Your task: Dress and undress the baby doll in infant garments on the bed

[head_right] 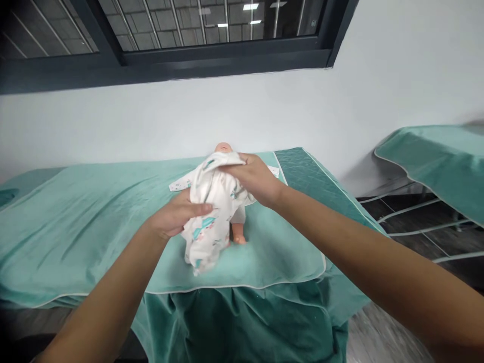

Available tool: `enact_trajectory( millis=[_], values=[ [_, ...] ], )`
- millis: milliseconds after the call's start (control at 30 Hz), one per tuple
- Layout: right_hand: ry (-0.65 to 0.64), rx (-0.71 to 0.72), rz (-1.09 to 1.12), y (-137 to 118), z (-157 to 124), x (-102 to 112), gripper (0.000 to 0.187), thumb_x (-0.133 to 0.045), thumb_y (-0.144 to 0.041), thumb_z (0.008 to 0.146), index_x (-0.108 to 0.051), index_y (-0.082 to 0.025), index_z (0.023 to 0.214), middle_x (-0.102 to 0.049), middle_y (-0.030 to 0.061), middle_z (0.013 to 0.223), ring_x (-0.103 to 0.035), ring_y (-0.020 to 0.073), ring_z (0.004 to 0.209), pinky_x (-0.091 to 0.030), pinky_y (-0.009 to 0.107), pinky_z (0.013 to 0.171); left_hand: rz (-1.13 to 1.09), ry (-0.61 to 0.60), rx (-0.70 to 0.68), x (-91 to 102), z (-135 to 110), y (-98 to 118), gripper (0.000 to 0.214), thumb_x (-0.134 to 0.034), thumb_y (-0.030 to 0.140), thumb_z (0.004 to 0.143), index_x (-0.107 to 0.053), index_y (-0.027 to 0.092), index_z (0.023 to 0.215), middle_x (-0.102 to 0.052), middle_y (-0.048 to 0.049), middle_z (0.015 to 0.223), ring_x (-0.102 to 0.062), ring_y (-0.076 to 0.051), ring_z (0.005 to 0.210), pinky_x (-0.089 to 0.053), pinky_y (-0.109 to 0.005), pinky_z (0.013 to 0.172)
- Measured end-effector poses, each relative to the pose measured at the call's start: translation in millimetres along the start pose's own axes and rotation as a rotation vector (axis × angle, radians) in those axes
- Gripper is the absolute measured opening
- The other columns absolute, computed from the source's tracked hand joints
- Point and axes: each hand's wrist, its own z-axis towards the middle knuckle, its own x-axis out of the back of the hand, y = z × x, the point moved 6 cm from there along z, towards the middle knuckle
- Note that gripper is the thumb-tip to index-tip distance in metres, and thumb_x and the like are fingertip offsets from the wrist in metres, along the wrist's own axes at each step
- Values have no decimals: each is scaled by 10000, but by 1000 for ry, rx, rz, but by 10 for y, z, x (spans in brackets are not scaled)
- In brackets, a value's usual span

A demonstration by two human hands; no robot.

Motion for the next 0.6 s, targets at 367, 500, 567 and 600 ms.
enact_trajectory(
  millis=[367, 500, 567, 600],
  values=[
    [-233, -98, 398, 383, -78, -118, 391, -726, -463, 833, -658, -211, 1123, -722, 66, 1044, -677, 173, 879, -557, 275, 751, -239, 195, -146, 38, 203, 23, 472, -801, 370, 747, -689, 156, 1153, -754, -119, 1046, -721, -285, 930, -557, -395, 845],
    [-371, -212, 360, 536, -155, -214, 483, -747, -493, 808, -666, -172, 1158, -733, 93, 1014, -697, 190, 849, -559, 275, 693, -305, 204, -139, 39, 246, 57, 475, -767, 361, 790, -658, 144, 1198, -745, -128, 1067, -726, -265, 898, -564, -387, 843],
    [-321, -199, 338, 557, -137, -214, 469, -784, -427, 786, -672, -180, 1168, -737, 83, 1030, -699, 196, 883, -562, 285, 737, -302, 189, -123, 43, 242, 30, 488, -760, 365, 799, -645, 150, 1222, -748, -123, 1058, -728, -257, 875, -570, -380, 818],
    [-264, -174, 339, 554, -108, -193, 458, -788, -404, 785, -674, -190, 1173, -738, 75, 1046, -698, 197, 905, -562, 292, 771, -292, 187, -106, 53, 230, 2, 491, -754, 379, 806, -642, 152, 1227, -751, -122, 1041, -730, -255, 858, -574, -376, 795]
  ],
)
